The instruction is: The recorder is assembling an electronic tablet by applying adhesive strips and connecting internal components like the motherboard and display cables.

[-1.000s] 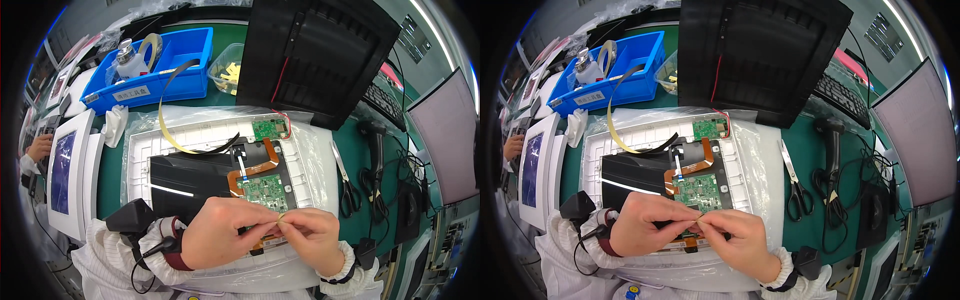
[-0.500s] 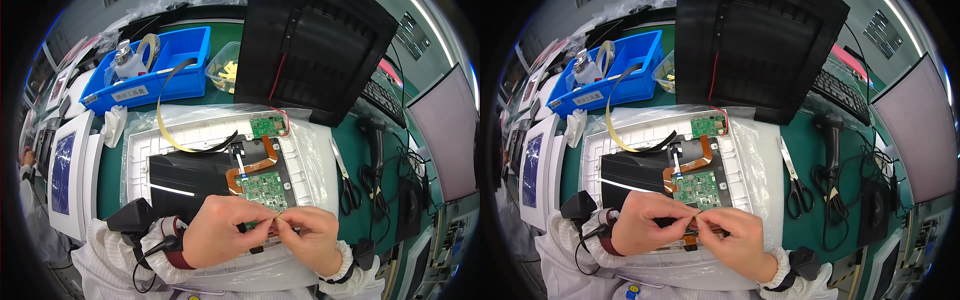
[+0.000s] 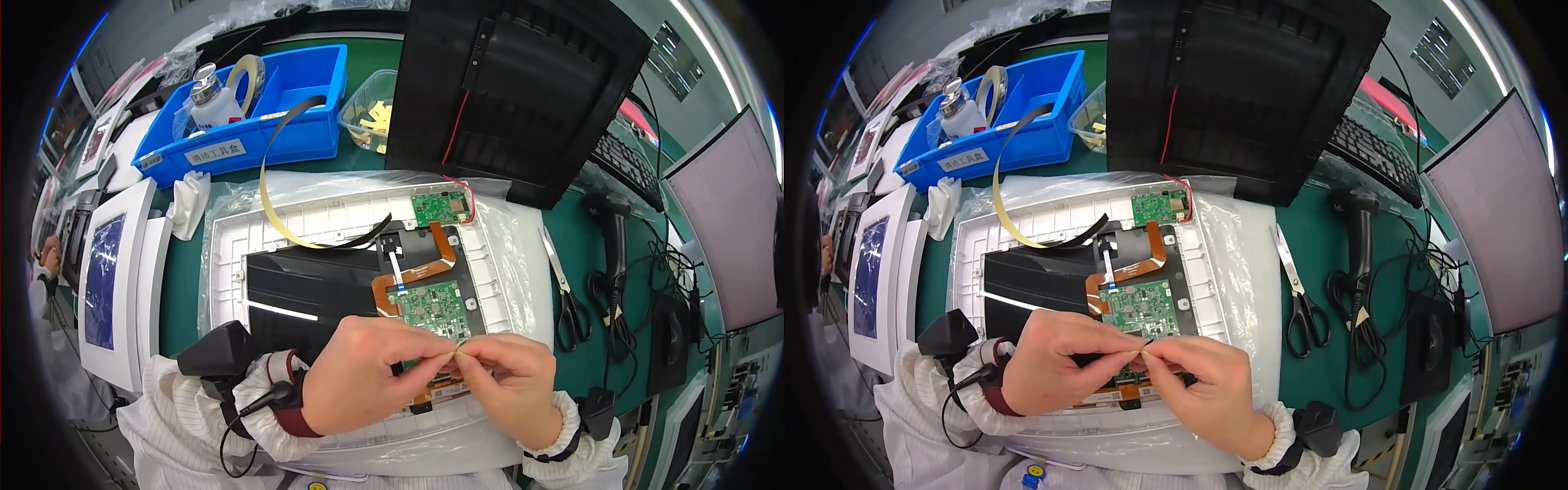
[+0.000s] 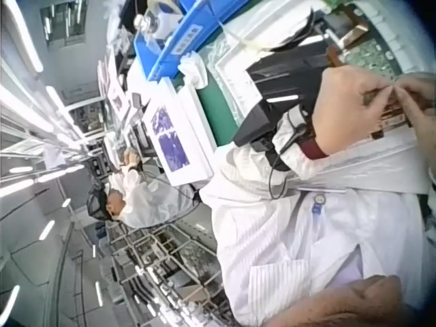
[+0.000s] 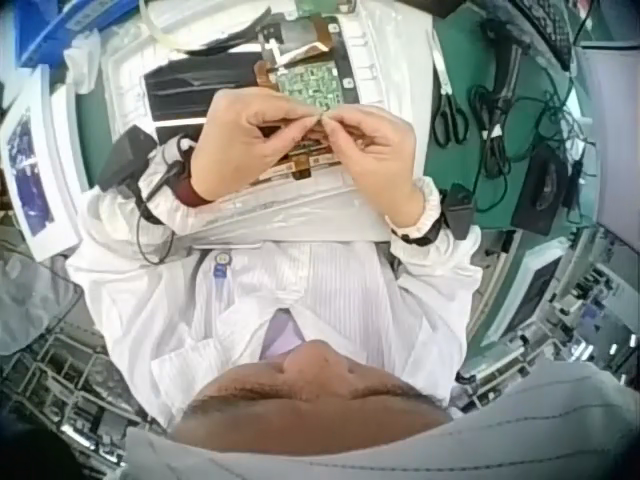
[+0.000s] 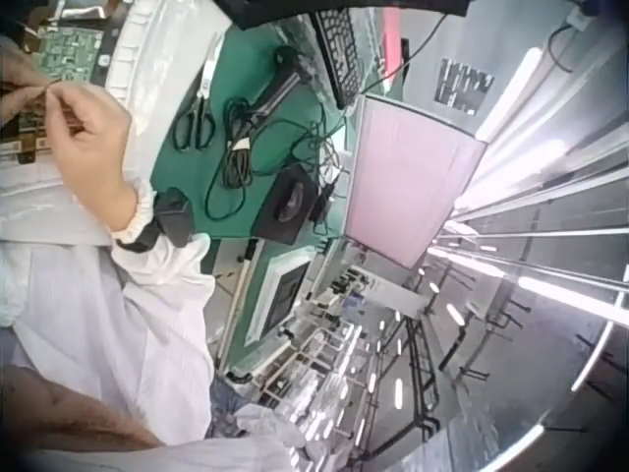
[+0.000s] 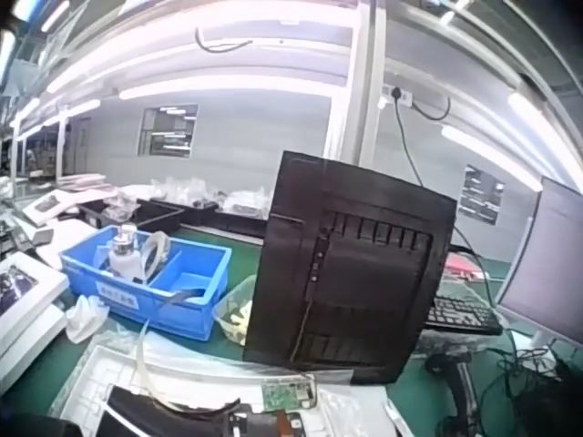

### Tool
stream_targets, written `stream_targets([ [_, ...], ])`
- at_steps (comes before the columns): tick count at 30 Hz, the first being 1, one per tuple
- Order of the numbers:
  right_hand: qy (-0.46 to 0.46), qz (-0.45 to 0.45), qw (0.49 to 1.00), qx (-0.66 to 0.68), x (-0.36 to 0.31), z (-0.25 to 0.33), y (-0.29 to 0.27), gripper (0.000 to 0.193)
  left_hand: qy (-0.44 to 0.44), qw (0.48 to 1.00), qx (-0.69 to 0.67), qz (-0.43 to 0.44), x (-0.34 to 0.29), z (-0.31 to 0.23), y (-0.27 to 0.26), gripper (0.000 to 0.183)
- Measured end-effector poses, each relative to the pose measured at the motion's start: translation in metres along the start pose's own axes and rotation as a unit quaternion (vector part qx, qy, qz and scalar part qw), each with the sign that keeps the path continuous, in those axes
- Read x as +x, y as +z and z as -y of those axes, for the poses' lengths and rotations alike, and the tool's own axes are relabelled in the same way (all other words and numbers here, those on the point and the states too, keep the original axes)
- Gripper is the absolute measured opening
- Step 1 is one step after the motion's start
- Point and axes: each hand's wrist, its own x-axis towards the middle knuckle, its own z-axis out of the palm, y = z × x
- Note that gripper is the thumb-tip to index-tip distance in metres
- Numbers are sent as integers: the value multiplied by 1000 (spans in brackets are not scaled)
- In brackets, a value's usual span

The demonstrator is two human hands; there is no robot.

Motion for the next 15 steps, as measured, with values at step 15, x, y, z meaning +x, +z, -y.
stream_targets([
  [15,-64,-11,995,-77,1,2,3,8,-16,1000,10,-14,-4,2,4,11],
])
